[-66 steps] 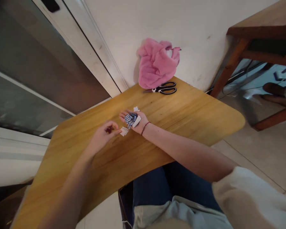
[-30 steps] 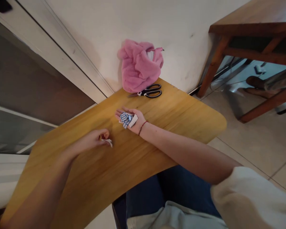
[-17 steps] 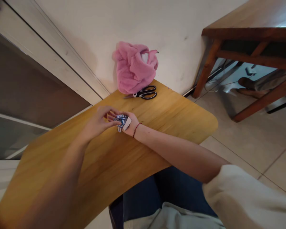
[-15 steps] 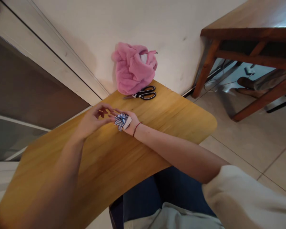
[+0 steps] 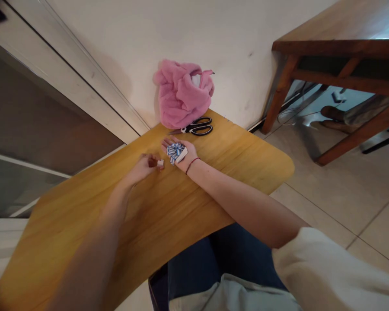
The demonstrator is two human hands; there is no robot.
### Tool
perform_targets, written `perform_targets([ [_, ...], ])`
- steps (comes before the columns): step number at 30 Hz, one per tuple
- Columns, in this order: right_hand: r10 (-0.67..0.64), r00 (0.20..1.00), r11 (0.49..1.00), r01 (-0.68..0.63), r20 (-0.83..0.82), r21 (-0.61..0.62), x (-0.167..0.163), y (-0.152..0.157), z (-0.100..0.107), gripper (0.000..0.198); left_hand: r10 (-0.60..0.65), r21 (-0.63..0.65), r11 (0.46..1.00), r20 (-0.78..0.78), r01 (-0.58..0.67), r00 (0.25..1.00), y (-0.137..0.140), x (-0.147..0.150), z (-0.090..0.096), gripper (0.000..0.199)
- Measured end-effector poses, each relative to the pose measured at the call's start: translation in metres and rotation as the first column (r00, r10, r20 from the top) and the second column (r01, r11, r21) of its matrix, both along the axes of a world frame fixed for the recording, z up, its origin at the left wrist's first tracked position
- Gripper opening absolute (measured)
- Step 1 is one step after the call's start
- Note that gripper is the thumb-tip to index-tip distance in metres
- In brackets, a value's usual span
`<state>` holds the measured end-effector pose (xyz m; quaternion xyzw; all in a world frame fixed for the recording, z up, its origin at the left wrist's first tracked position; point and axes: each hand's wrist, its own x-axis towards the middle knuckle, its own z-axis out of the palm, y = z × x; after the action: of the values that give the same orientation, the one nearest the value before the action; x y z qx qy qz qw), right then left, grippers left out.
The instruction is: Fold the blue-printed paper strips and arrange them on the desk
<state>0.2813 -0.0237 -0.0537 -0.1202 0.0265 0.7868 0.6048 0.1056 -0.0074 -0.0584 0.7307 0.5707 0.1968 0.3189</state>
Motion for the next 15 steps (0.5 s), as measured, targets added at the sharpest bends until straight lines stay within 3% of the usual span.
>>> perform_targets([
  [5,0.011,0.999,1.0,-0.01,0.031,-0.024,-0.002,-0.0002,-0.0032,0.027,0.07,-0.157,0.987,0.177,-0.042,0.982,-0.0038,0.0022,0.0035,0.033],
  [8,0.013,0.999,1.0,-0.012,0.045,-0.025,-0.0031,-0.0021,-0.0033,0.028,0.117,-0.168,0.982,0.155,-0.09,0.981,-0.0071,0.0041,0.0059,0.036],
  [15,0.03,0.997,0.999,-0.028,0.067,-0.022,-0.0043,-0.002,-0.0062,0.029,0.036,-0.192,0.981,0.092,-0.017,0.995,-0.0052,0.0039,0.0099,0.022],
])
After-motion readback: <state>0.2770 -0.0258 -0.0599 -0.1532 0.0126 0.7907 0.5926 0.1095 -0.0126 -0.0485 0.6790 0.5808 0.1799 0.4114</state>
